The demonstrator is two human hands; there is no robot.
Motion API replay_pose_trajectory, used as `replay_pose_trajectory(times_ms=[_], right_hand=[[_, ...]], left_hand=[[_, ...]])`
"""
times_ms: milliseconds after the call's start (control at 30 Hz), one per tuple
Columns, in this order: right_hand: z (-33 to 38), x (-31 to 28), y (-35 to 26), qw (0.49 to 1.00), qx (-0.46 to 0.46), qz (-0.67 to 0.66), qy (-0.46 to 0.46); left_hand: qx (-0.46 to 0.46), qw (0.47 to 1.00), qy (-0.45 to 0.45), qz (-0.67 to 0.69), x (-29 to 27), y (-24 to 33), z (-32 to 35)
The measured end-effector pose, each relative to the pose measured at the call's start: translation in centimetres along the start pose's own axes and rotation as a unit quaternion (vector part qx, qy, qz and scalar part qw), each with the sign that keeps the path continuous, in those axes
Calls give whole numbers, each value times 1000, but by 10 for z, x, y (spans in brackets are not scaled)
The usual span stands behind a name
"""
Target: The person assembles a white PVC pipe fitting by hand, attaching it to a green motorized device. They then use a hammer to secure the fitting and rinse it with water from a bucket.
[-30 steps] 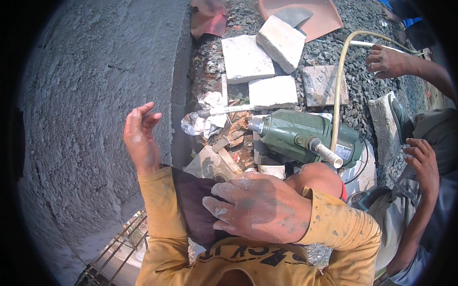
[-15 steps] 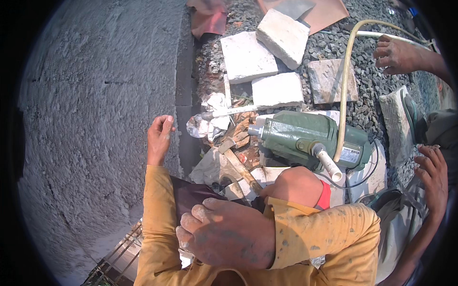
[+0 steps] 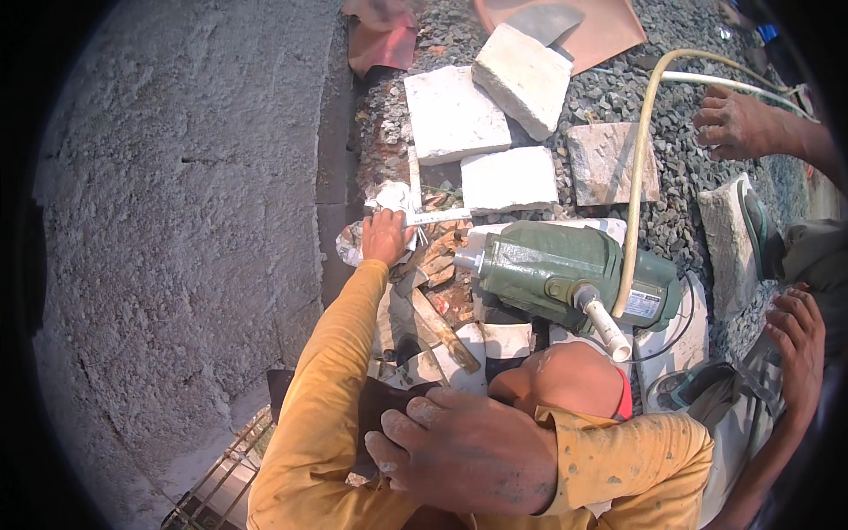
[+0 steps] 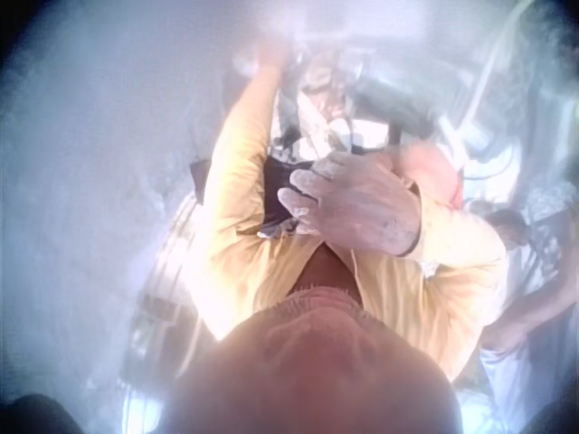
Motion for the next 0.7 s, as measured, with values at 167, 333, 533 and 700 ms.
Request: replay_pose_trajectory(times_ms=[167, 333, 533, 700], right_hand=[[-1, -6, 9, 999, -14, -33, 7], [1, -18, 11, 999, 15, -16, 28], [2, -22, 20, 998, 41, -33, 29], [4, -24, 24, 996, 70, -46, 20]], left_hand=[[-1, 1000, 1, -4, 0, -28, 0], [-172, 970, 111, 133, -5, -37, -38], [-321, 925, 97, 181, 10, -73, -49], [-374, 905, 65, 193, 16, -73, -48]])
Point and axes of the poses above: each hand's wrist, its own z-axis away from the middle knuckle, its own x-axis out of the palm, y = z × x, the point moved 5 cm from there along -z, towards the middle knuckle, and after that the axes turned 3 degrees about -z, right-handed, at the moved point
